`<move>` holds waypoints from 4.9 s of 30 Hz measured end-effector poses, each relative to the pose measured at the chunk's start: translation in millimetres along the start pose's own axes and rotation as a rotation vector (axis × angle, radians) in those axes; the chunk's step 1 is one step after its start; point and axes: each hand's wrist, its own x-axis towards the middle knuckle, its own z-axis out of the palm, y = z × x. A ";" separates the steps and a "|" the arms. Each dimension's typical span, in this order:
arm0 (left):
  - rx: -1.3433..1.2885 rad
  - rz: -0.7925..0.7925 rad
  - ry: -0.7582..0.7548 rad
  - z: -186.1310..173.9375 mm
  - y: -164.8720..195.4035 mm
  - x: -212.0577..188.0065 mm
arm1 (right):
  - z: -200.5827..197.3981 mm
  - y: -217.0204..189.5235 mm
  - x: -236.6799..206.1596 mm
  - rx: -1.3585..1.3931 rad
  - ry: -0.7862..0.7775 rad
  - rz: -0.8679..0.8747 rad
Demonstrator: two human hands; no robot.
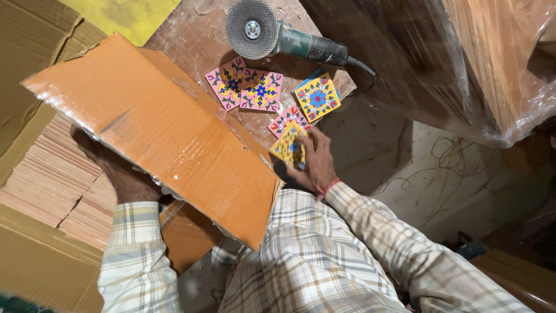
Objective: The person takes decorative painted ceramic tiles one at a time out of a cardboard box, turns them over in their hands, and places them in a spread-out arrangement on the workbench next to an angle grinder. They also press and align stacks of plain tiles inside the box and pick up individual tiles to view their painted faces before setting them down.
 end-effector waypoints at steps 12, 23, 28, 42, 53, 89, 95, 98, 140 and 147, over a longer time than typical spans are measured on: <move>0.057 -0.061 -0.001 2.1 -1.4 5.0 | -16.5 14.3 -16.1 -0.048 -0.162 0.153; 0.079 -0.018 -0.023 2.8 -7.4 4.1 | -11.8 19.9 -12.6 -0.032 -0.025 0.089; 0.047 -0.078 0.025 4.6 -4.0 7.6 | -13.4 23.3 -11.1 -0.013 0.022 0.033; 0.219 0.017 0.011 5.1 -5.5 1.4 | -12.3 15.5 1.8 0.003 0.058 0.012; 0.127 0.155 0.066 -20.8 25.0 6.8 | 4.1 -17.5 25.5 0.011 0.121 -0.061; -0.432 -0.053 -0.747 -44.7 116.8 -33.0 | -45.0 -307.2 148.6 1.112 -0.507 0.254; -0.473 0.049 -0.552 -83.2 89.7 -39.0 | -33.4 -287.7 170.5 0.937 -0.393 0.261; -0.687 0.114 -0.071 -88.1 75.7 -47.2 | -25.5 -279.9 171.4 0.867 -0.351 0.056; -0.821 -0.431 0.406 -112.3 76.9 33.2 | -25.9 -225.3 222.6 0.201 -0.060 -0.419; -0.705 -0.497 0.379 -87.7 98.3 52.3 | -28.1 -219.2 228.3 0.403 -0.247 -0.189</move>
